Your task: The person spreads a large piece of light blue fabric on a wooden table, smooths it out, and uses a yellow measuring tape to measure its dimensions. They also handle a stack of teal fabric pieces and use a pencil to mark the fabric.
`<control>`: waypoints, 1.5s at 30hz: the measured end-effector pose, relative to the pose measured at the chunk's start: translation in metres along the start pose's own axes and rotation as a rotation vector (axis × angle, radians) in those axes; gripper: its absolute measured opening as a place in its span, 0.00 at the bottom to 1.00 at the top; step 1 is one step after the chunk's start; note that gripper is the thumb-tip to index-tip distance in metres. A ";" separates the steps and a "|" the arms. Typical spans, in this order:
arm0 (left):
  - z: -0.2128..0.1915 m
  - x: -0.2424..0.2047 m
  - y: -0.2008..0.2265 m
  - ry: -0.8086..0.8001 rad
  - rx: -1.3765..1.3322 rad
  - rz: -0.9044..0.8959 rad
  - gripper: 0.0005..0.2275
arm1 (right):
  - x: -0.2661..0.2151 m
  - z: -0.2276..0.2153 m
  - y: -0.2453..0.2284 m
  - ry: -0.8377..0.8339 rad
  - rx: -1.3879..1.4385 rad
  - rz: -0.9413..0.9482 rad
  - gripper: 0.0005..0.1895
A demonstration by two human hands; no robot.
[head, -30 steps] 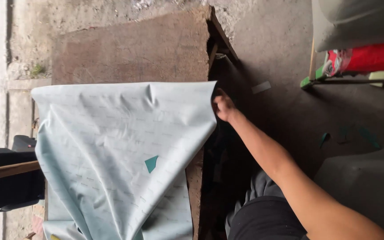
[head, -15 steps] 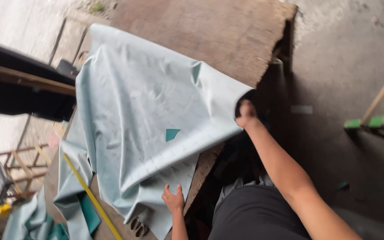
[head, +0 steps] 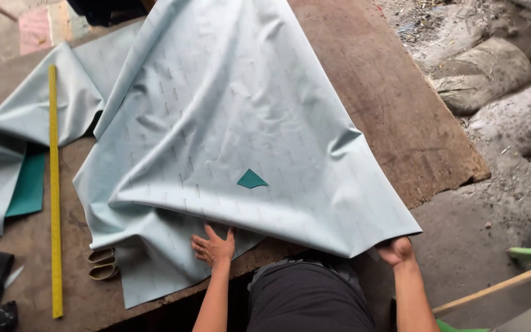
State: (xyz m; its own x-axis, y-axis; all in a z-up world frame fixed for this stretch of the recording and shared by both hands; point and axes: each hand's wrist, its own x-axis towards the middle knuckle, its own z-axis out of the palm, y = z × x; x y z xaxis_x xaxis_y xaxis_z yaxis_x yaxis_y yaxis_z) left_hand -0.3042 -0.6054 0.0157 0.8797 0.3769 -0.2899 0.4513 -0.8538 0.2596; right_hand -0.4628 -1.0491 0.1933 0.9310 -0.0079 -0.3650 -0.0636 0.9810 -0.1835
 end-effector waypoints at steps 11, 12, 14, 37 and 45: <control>0.064 0.009 -0.002 0.576 0.074 0.122 0.22 | 0.109 -0.021 -0.151 0.056 -1.363 -0.188 0.05; 0.064 0.011 0.000 0.610 0.042 0.104 0.17 | 0.120 -0.022 -0.162 0.054 -1.594 -0.246 0.04; 0.058 0.017 0.010 0.659 0.014 0.071 0.13 | 0.139 -0.004 -0.188 0.021 -1.822 -0.306 0.05; -0.030 -0.085 -0.108 0.566 0.302 -0.032 0.17 | -0.036 -0.288 -0.156 1.487 -1.508 -0.295 0.20; -0.079 -0.058 -0.093 -0.008 0.024 -0.382 0.24 | -0.006 -0.230 -0.168 1.113 -0.314 -0.360 0.43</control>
State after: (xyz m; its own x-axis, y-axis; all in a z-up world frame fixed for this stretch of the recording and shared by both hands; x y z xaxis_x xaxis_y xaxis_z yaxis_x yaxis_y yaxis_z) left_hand -0.3857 -0.5197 0.0809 0.6476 0.6669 -0.3687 0.7427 -0.6605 0.1099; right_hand -0.5406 -1.2585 0.0169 0.1045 -0.5845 -0.8046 -0.0930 0.7998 -0.5930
